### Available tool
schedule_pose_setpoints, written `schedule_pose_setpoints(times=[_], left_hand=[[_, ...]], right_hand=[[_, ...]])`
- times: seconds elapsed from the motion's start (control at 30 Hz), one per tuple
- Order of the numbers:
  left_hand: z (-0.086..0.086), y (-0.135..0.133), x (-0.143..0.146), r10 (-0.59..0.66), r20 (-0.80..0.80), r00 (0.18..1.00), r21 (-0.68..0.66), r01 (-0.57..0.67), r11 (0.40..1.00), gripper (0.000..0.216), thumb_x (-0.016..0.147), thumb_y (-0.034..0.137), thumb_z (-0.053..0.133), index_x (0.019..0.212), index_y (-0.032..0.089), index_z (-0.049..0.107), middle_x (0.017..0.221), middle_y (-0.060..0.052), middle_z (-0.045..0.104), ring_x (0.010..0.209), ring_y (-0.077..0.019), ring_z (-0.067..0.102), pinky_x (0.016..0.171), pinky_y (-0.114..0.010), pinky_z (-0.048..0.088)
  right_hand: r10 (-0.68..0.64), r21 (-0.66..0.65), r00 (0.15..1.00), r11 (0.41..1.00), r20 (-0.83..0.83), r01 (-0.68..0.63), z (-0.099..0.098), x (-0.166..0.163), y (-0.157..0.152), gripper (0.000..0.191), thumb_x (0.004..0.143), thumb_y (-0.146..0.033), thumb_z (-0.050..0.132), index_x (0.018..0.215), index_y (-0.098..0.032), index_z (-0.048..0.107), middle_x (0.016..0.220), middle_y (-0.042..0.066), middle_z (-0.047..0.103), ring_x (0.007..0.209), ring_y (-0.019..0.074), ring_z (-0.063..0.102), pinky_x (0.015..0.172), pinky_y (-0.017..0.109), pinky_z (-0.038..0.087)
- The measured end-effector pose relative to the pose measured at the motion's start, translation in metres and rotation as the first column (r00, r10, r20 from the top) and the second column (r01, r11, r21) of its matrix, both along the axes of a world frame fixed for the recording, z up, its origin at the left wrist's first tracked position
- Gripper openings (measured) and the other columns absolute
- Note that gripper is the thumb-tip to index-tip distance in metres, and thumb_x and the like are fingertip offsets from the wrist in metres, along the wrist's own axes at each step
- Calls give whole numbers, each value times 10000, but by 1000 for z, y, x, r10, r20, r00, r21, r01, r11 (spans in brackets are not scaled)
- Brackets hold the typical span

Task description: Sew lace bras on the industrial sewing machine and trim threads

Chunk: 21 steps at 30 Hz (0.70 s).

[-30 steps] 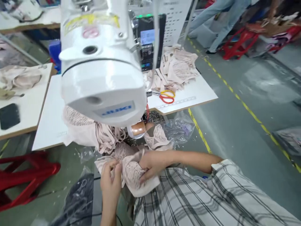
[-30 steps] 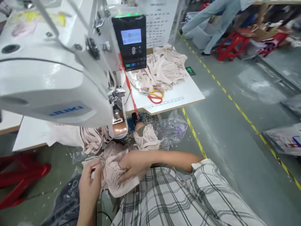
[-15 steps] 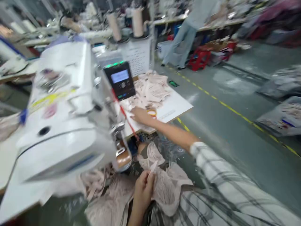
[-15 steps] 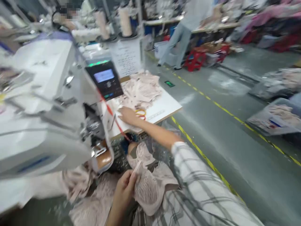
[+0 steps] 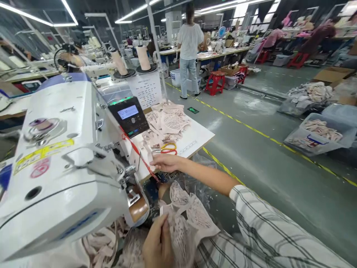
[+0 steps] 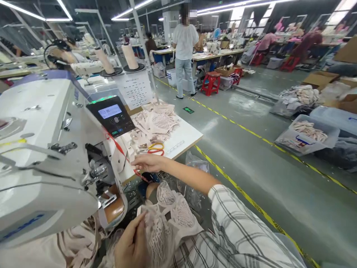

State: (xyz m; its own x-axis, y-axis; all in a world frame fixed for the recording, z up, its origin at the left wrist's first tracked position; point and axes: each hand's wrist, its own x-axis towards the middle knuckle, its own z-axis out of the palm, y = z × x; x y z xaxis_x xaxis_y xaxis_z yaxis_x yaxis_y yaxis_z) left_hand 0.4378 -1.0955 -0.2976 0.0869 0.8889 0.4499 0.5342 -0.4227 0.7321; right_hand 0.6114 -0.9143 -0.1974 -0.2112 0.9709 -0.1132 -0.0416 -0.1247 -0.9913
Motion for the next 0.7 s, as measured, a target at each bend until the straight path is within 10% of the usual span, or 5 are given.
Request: schedule_pose_setpoints(times=[0.13,0.37,0.57,0.7], left_hand=[[40,14,-19,-29,-263,964,327,117,938,292,967,121,518,1190,188,693,961,-73,780,874,-138,739,827,-180,556],[46,20,-61,234,-464,854,24,-252,967,378,1026,330,433,1197,179,733,770,-48,666,661,-140,621,603,-216,478],[42,25,-78,72,-233,970,-234,-128,964,388,1006,348,464,1274,183,691,944,-77,771,625,-130,633,596,-217,468],[38,28,-88,-2,-165,986,-351,-57,935,433,990,391,480,1327,182,653,717,-18,722,450,-110,483,486,-222,391]], right_hand=[[195,-193,947,950,-256,-248,-27,-3,-57,445,717,-525,831,754,-197,532,577,-72,564,454,30,504,449,140,423],[304,-66,952,950,-44,-306,-41,-27,-72,386,755,-504,794,846,-183,600,658,-18,656,551,108,637,519,217,509],[283,69,941,951,184,-300,-44,-50,-49,260,795,-420,701,808,-196,570,645,-28,609,531,115,572,521,242,456],[164,277,912,920,375,-279,-44,-63,-37,238,839,-361,630,700,-188,546,698,8,597,679,161,576,633,286,463]])
